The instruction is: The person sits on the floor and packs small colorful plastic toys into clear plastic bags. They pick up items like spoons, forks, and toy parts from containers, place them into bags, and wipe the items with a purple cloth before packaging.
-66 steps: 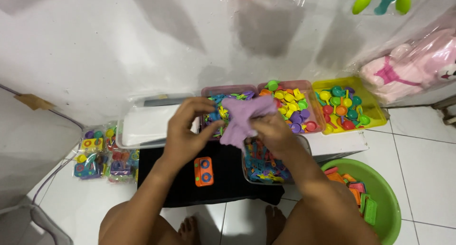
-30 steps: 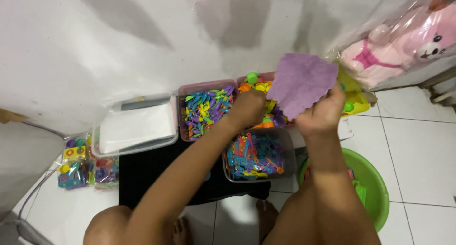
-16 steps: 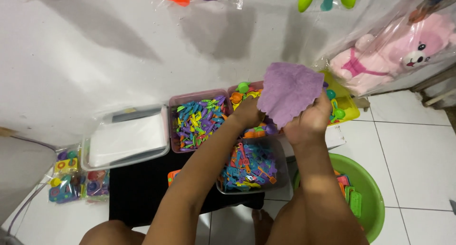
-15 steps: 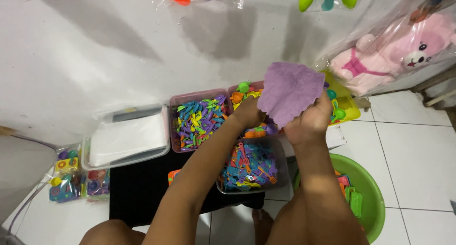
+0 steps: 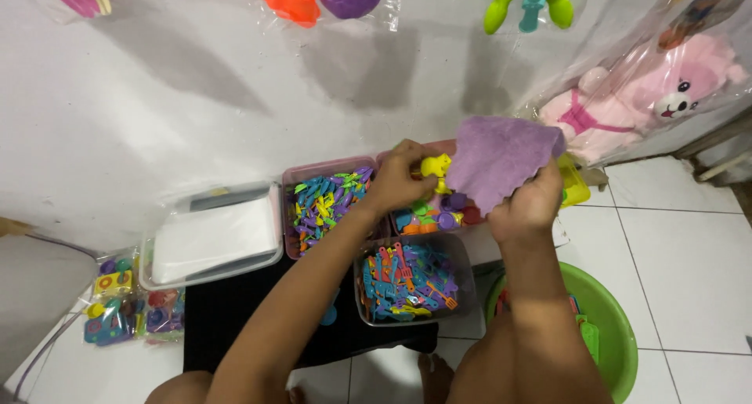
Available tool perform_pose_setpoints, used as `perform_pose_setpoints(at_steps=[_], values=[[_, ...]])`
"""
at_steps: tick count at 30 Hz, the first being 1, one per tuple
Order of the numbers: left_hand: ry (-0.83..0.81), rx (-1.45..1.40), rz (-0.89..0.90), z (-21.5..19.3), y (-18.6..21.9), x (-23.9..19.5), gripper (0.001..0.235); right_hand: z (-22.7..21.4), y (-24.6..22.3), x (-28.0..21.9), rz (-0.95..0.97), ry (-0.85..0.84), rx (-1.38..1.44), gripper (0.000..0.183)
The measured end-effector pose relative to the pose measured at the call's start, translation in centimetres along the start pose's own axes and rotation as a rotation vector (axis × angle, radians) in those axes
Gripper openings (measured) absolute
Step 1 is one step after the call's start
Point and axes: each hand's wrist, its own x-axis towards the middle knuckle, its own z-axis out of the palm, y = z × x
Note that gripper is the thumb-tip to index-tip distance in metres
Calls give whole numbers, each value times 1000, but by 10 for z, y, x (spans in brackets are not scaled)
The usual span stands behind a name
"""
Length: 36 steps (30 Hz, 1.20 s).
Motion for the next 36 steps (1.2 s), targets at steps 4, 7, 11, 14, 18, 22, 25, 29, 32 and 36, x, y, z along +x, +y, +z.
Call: perform_pose_setpoints(at_steps=[4, 7, 11, 14, 18, 22, 25, 29, 32, 36], values=[[149, -195, -18, -23, 9, -10, 48, 7, 0, -7, -38, 2, -95, 16], [190, -374, -53, -35, 22, -29, 48, 19, 1, -19, -61, -3, -161, 17], [204, -525, -115, -62, 84, -54, 52, 46, -2, -31, -124, -25, -251, 20], [243, -636, -254, -67, 81, -75, 47, 55, 32, -38, -336, -218, -511, 12], [364, -747, -450, -83, 65, -95, 30, 104, -8, -91, -400, -407, -482, 21], [406, -681, -393, -106, 61, -114, 28, 124, -17, -103, -600, -487, -606, 22], [363, -352, -89, -127, 83, -122, 31, 123, -4, -102, -560, -544, -514, 24], [203, 113, 364, -154, 111, -133, 34, 116, 56, -91, -943, -450, -559, 9], [174, 282, 490, -156, 120, -140, 31, 107, 46, -100, -700, -495, -415, 3], [254, 210, 424, -155, 111, -145, 32, 130, -25, -124, 149, -492, 192, 14]])
